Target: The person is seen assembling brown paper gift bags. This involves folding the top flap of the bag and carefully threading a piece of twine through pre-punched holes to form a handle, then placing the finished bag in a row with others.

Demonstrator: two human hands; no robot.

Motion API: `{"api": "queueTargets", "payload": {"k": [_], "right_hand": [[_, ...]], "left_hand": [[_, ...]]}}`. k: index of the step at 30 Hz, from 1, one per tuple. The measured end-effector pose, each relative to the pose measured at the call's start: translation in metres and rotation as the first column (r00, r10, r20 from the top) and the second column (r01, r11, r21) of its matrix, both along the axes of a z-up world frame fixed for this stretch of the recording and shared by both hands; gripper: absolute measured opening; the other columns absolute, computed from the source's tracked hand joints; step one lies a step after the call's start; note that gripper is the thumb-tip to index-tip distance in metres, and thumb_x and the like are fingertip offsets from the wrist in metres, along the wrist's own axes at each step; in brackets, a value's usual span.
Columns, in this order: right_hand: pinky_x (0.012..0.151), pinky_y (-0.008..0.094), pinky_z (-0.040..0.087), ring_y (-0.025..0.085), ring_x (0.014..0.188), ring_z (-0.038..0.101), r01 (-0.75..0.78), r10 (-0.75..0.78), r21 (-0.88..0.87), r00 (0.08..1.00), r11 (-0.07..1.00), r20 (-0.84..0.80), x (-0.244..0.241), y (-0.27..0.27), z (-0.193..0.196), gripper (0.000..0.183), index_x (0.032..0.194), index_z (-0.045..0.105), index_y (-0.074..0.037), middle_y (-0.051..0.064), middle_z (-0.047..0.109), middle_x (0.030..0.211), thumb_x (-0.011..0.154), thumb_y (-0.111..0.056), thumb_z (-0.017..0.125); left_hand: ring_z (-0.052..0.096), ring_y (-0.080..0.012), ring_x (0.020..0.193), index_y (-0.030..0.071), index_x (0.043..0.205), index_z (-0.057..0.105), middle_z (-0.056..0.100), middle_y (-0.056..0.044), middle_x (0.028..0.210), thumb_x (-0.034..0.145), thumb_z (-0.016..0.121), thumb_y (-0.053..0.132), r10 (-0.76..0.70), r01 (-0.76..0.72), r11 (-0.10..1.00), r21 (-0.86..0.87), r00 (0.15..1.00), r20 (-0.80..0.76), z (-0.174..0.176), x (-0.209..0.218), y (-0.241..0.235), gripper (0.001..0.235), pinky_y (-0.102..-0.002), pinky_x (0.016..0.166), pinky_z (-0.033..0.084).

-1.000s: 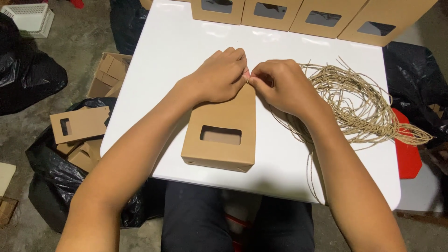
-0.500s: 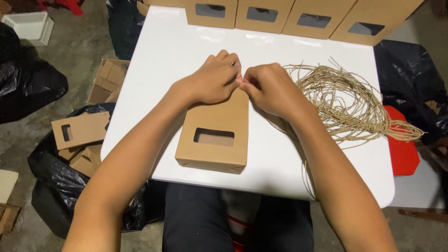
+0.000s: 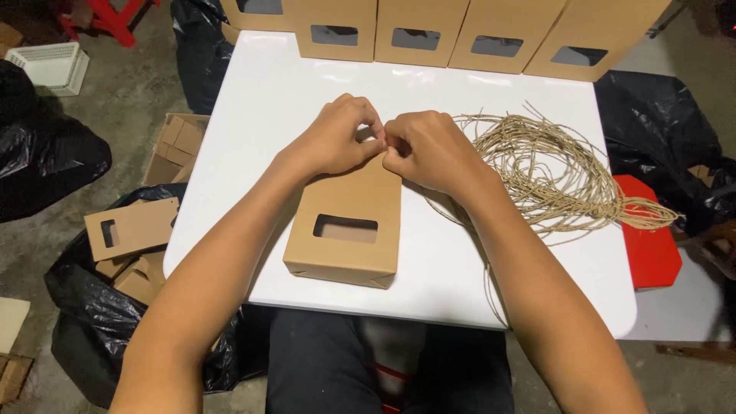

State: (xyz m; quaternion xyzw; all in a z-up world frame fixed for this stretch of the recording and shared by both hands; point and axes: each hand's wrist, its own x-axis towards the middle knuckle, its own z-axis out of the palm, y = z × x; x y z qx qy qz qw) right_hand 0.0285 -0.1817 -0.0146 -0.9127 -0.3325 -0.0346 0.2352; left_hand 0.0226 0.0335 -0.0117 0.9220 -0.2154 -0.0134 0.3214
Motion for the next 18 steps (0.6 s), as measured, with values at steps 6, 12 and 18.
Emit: {"api": "queueTargets", "payload": {"k": [6, 12, 18], "right_hand": [[0.074, 0.044, 0.065, 0.036, 0.075, 0.081, -0.002, 0.003, -0.073, 1.000, 0.997, 0.015, -0.010, 0.002, 0.014, 0.015, 0.087, 0.082, -0.002, 0.017, 0.079, 0.075, 0.100, -0.008, 0.076], [0.070, 0.040, 0.064, 0.030, 0.072, 0.079, -0.016, 0.021, -0.165, 0.999, 0.986, 0.028, -0.004, -0.001, 0.008, 0.020, 0.090, 0.080, -0.005, 0.012, 0.075, 0.076, 0.105, -0.012, 0.069], [0.080, 0.049, 0.066, 0.042, 0.088, 0.082, -0.085, 0.074, -0.083, 0.989, 0.993, -0.127, -0.010, -0.006, 0.016, 0.019, 0.100, 0.078, 0.003, 0.022, 0.076, 0.089, 0.105, -0.006, 0.062]], "left_hand": [[0.068, -0.0314, 0.125, 0.013, 0.097, 0.087, 0.078, -0.006, 0.110, 0.101, 0.086, 0.021, 0.014, -0.015, 1.000, 0.022, 1.000, 0.010, -0.001, 0.001, 0.000, 0.010, -0.048, 0.113, 0.053], [0.056, -0.0262, 0.130, 0.019, 0.107, 0.083, 0.071, -0.002, 0.116, 0.104, 0.079, 0.030, -0.051, 0.052, 0.998, 0.046, 0.998, -0.021, -0.022, 0.012, 0.004, 0.012, -0.043, 0.116, 0.036], [0.043, -0.0246, 0.131, 0.019, 0.112, 0.076, 0.056, -0.002, 0.118, 0.097, 0.077, 0.042, -0.128, 0.132, 0.990, 0.050, 0.989, -0.071, -0.027, 0.012, 0.006, 0.027, -0.045, 0.119, 0.024]]}}
